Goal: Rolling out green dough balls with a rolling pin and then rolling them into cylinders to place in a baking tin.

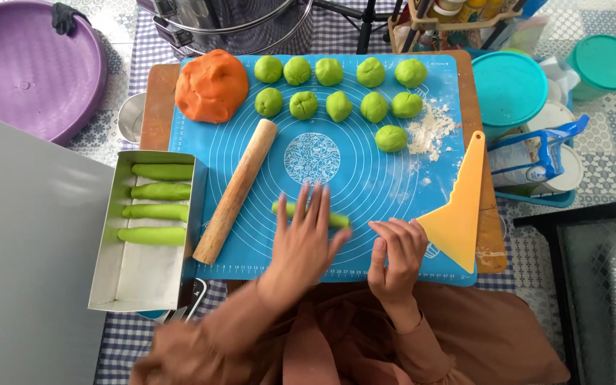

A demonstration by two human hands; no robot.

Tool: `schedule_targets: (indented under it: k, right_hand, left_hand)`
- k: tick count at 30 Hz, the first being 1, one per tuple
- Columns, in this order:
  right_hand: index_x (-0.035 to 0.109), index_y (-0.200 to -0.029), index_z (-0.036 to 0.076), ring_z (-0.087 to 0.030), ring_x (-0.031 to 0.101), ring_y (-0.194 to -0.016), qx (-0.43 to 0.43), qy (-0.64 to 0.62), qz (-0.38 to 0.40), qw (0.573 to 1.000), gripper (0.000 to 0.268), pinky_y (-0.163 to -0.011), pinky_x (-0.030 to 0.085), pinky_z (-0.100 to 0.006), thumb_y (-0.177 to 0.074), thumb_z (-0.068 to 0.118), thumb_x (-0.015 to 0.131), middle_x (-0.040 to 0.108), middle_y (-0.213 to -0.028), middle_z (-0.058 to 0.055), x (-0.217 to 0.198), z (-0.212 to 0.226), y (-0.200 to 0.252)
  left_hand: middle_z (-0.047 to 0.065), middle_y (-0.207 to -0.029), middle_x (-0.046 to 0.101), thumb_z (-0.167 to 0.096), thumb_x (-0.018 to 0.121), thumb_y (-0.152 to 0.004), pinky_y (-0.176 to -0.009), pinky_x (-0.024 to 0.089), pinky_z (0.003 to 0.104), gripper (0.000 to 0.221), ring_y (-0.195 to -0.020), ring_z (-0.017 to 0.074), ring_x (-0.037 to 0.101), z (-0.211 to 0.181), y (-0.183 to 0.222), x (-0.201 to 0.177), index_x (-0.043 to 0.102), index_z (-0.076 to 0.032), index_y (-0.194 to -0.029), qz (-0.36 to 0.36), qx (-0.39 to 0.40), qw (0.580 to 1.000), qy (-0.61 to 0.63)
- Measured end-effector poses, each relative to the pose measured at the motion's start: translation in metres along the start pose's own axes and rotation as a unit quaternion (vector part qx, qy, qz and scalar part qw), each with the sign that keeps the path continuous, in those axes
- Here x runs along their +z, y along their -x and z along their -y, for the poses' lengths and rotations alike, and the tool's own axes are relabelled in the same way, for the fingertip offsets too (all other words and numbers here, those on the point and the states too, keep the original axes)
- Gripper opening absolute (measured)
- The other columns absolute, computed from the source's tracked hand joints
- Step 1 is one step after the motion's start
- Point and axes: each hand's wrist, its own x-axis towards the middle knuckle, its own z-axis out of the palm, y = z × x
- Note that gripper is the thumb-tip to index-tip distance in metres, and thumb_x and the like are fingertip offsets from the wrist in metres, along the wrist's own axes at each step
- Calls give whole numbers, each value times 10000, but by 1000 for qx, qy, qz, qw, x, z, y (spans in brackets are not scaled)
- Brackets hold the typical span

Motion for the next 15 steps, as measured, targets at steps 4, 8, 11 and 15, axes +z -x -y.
schedule_targets:
  k: [4, 8, 11, 15]
  right_hand:
    - [731, -1116, 121, -257, 630, -1106, 6, 3, 7, 1000, 325, -1124, 351, -489, -1054, 194, 420, 688, -1035, -19, 0, 0, 0]
    - [730, -1124, 119, -256, 625, -1114, 5, -1, 11, 1000, 330, -1129, 340, -488, -1061, 195, 414, 688, -1052, -22, 0, 0, 2]
    - [731, -1124, 114, -260, 625, -1112, 3, -3, 12, 1000, 326, -1130, 339, -490, -1059, 187, 420, 688, -1048, -28, 0, 0, 0]
    - [736, -1104, 114, -264, 628, -1097, 7, -5, 11, 1000, 325, -1124, 349, -495, -1054, 184, 422, 685, -1022, -26, -2, 2, -1]
  left_hand:
    - [214, -1572, 451, -678, 324, -1018, -1180, 116, 706, 822, -1524, 419, 281, 13, -61, 54, 418, -73, -1566, -45, -20, 999, -2]
    - [235, -1611, 382, -592, 345, -1062, -1186, 65, 714, 709, -1541, 428, 218, 14, -87, 68, 407, -110, -1579, -83, -39, 996, -6]
    - [242, -1557, 452, -566, 304, -1074, -1197, 56, 693, 680, -1530, 414, 257, 11, -74, 58, 475, -91, -1530, -78, -35, 996, 3]
    - [239, -1520, 499, -559, 315, -1064, -1197, 106, 682, 730, -1497, 398, 351, 10, -21, 25, 371, -41, -1575, 1, 16, 1000, 23]
